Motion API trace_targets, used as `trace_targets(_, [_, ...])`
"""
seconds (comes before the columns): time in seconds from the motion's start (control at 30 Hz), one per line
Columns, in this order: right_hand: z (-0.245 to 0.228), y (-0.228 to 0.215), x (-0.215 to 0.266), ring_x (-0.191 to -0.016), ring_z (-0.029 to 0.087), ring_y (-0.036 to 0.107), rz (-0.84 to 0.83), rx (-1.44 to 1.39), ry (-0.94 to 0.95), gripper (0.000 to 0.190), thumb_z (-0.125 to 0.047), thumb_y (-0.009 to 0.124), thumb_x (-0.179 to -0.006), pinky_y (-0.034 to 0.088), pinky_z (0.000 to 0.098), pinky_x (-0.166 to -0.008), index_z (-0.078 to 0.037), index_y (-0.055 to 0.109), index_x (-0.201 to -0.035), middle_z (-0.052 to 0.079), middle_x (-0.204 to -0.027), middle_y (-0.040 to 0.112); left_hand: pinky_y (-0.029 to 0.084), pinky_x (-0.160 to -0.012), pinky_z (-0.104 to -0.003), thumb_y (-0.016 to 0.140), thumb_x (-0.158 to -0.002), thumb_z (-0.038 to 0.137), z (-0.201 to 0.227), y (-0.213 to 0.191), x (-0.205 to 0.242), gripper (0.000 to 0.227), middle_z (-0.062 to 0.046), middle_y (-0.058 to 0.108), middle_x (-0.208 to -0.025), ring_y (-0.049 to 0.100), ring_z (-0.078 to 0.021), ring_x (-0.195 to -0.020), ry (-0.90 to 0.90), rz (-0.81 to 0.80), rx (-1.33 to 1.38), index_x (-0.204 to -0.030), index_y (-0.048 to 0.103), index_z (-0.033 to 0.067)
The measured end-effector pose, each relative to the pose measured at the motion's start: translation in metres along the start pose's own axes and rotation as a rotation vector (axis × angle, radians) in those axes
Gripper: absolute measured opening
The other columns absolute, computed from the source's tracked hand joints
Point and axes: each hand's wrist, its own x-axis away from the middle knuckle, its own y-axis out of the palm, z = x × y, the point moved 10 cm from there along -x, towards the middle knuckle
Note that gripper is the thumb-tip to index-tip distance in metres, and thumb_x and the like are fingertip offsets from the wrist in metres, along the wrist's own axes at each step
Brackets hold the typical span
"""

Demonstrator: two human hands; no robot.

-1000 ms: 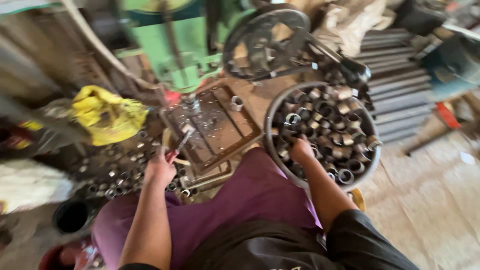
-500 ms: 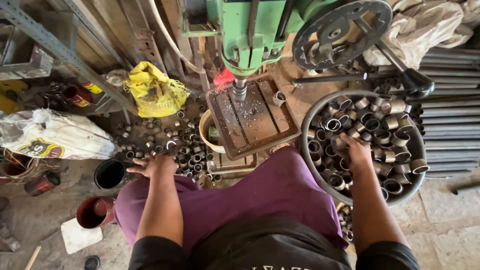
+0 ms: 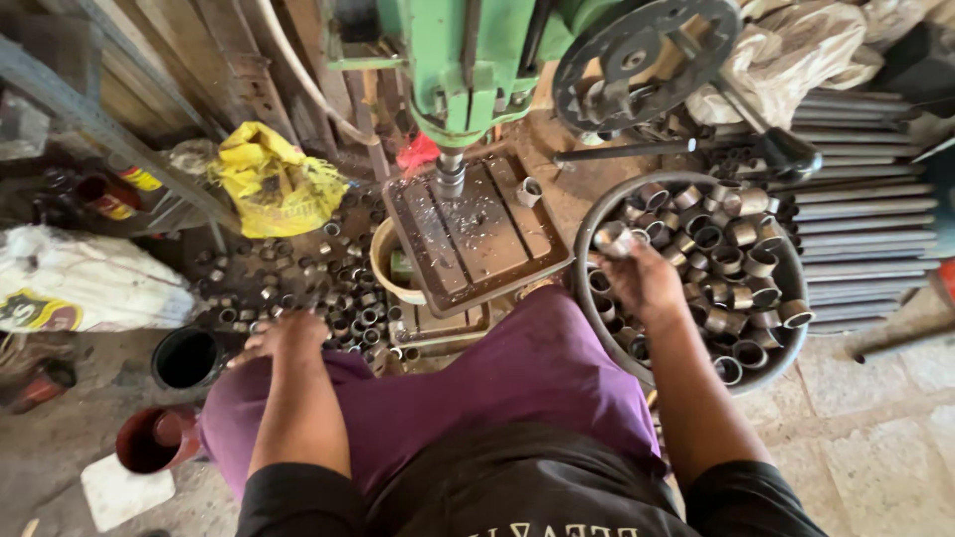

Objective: The person operates a drill press to machine small cylindrical metal parts. They pick up a part, place it under the drill bit, lower the drill to machine it, and then place the finished part into a metal bowl.

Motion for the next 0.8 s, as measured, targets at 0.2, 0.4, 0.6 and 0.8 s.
trace_targets(0.2, [0.021, 0.035, -0.005, -0.085, 0.025, 0.068, -0.194, -0.05, 0.097, 0.033, -0.033, 0.062, -0.108, 0.056, 0.0337, -0.071, -0.005, 0.063, -0.126, 0.011, -0.109, 0.072, 0.014, -0.11, -0.082, 0.063, -0.093, 0.043, 0.004, 0.0, -0.02, 0.067, -0.012, 0.032, -0.166, 0.024, -0.0495, -0.15, 0.041, -0.011, 0.041, -0.156, 0.045, 0.0278])
trace_targets(0.4, [0.035, 0.04, -0.001, -0.083, 0.022, 0.068, 0.022, -0.143, 0.238, 0.041, -0.045, 0.057, -0.103, 0.056, 0.0344, -0.071, -0.009, 0.062, -0.122, 0.007, -0.106, 0.071, 0.04, -0.105, -0.062, 0.059, -0.093, 0.018, 0.04, -0.005, 0.016, 0.066, -0.011, 0.05, -0.152, 0.046, -0.0395, -0.134, 0.316, -0.009, -0.008, -0.156, 0.045, 0.0336])
trace_targets(0.6, [0.029, 0.098, 0.023, -0.09, 0.022, 0.069, -0.375, 0.154, 0.144, 0.065, -0.024, 0.069, -0.094, 0.055, 0.0358, -0.074, -0.008, 0.044, -0.152, 0.008, -0.115, 0.069, 0.038, -0.113, -0.044, 0.059, -0.085, -0.009, 0.114, -0.068, 0.192, 0.06, -0.005, 0.051, -0.14, 0.053, -0.0199, -0.122, 0.881, 0.165, 0.154, -0.136, 0.059, 0.0225])
trace_targets(0.8, [0.038, 0.113, 0.02, -0.089, 0.017, 0.068, -0.362, 0.474, 0.098, 0.073, -0.011, 0.075, -0.09, 0.058, 0.0342, -0.078, -0.005, 0.044, -0.155, 0.007, -0.112, 0.07, 0.019, -0.119, -0.064, 0.066, -0.092, 0.017, 0.154, -0.068, 0.29, 0.026, -0.007, 0.047, -0.139, 0.038, -0.0281, -0.138, 1.389, 0.499, 0.0, -0.118, 0.068, 0.0155])
